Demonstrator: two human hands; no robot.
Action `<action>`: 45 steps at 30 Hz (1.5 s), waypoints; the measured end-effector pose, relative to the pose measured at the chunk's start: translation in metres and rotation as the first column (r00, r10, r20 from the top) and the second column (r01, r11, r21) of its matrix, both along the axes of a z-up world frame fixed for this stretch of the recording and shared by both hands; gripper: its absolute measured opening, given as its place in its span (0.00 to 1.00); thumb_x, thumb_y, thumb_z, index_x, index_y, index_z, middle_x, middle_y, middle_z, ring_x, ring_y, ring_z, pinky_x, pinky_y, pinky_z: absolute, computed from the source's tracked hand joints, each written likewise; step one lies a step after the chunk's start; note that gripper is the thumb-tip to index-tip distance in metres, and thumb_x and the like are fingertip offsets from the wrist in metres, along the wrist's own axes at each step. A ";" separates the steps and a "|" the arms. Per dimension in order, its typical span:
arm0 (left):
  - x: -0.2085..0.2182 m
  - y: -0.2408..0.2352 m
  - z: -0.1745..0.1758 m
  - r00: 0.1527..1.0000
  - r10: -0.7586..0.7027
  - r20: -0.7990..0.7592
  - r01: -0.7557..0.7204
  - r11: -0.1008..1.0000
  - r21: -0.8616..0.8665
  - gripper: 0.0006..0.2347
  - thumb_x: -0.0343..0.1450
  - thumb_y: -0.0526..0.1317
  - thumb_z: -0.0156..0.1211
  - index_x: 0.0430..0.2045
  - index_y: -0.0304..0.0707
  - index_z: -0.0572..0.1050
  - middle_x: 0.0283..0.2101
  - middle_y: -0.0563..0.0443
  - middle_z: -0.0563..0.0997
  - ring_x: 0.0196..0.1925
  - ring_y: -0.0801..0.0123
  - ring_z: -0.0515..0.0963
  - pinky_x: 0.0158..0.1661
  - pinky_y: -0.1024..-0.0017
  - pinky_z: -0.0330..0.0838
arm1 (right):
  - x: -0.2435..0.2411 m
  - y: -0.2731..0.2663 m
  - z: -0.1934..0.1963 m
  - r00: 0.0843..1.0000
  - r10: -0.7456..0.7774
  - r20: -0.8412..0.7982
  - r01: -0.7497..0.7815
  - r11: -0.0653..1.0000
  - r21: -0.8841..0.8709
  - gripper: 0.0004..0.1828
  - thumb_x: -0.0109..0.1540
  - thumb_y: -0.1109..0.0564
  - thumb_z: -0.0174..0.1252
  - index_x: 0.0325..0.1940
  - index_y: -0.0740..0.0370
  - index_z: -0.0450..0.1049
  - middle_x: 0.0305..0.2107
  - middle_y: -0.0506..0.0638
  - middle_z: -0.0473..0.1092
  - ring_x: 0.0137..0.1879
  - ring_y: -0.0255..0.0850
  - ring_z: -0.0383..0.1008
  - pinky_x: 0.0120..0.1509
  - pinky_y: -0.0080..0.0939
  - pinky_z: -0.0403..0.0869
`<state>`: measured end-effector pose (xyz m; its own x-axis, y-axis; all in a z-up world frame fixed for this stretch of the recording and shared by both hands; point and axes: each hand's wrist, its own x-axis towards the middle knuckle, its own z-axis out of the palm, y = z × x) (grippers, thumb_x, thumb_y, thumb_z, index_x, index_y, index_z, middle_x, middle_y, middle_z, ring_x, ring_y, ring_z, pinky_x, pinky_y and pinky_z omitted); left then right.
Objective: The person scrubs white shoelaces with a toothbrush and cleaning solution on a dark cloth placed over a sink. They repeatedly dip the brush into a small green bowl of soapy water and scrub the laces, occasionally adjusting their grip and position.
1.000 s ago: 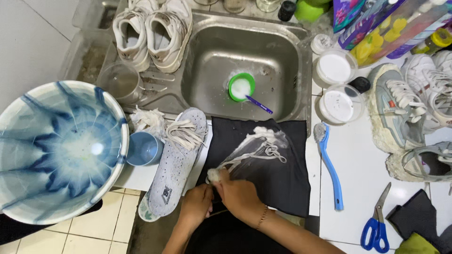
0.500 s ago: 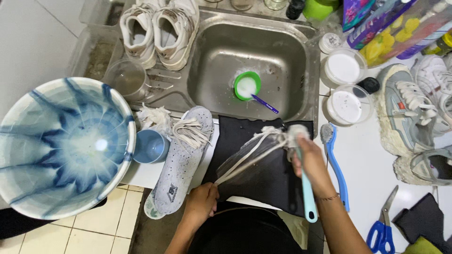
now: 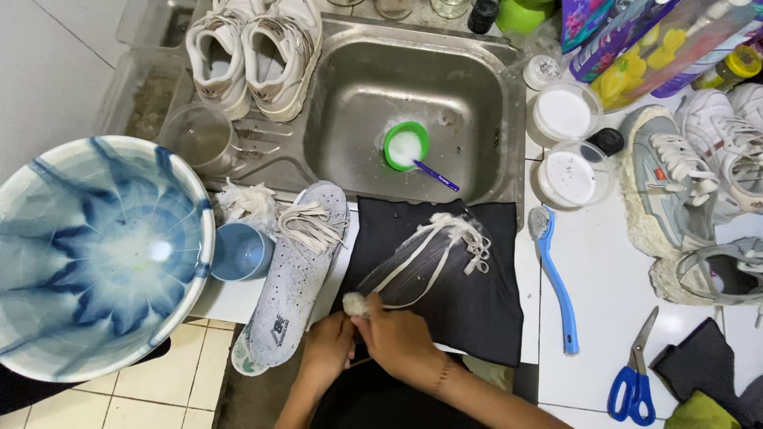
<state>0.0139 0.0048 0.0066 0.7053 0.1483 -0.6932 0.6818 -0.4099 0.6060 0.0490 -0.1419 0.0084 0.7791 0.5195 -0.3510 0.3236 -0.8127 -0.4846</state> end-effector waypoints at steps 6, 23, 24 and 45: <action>0.002 -0.002 0.008 0.999 0.046 0.007 -0.046 0.997 -0.061 0.17 0.75 0.43 0.40 0.18 0.36 0.72 0.11 0.50 0.72 0.13 0.68 0.71 0.19 0.70 0.67 | 0.069 -0.093 -0.081 0.629 0.231 0.742 0.153 0.899 -0.410 0.24 0.69 0.46 0.38 0.62 0.60 0.68 0.07 0.35 0.59 0.10 0.30 0.60 0.13 0.38 0.56; -0.002 -0.001 0.007 0.999 0.047 0.020 -0.046 0.998 -0.043 0.15 0.73 0.40 0.42 0.17 0.37 0.74 0.11 0.51 0.74 0.12 0.71 0.71 0.19 0.72 0.64 | 0.079 -0.093 -0.038 0.763 -0.037 0.646 0.246 0.940 -0.237 0.28 0.70 0.38 0.34 0.60 0.60 0.66 0.11 0.46 0.68 0.14 0.46 0.71 0.14 0.47 0.63; 0.001 -0.002 0.012 0.999 0.044 -0.011 -0.044 0.998 -0.050 0.15 0.74 0.40 0.42 0.19 0.37 0.74 0.12 0.51 0.74 0.13 0.71 0.71 0.20 0.72 0.65 | 0.077 -0.091 -0.028 0.810 -0.081 0.581 0.237 0.951 -0.198 0.29 0.70 0.39 0.29 0.58 0.62 0.64 0.12 0.47 0.69 0.14 0.48 0.71 0.15 0.49 0.64; -0.010 0.004 -0.023 0.994 0.020 0.110 -0.014 0.998 -0.059 0.14 0.73 0.41 0.42 0.18 0.39 0.73 0.11 0.50 0.74 0.11 0.69 0.72 0.19 0.72 0.67 | 0.027 -0.028 -0.048 0.947 0.139 0.290 -0.107 0.987 -0.123 0.19 0.70 0.43 0.44 0.56 0.57 0.66 0.11 0.38 0.66 0.13 0.36 0.67 0.14 0.42 0.66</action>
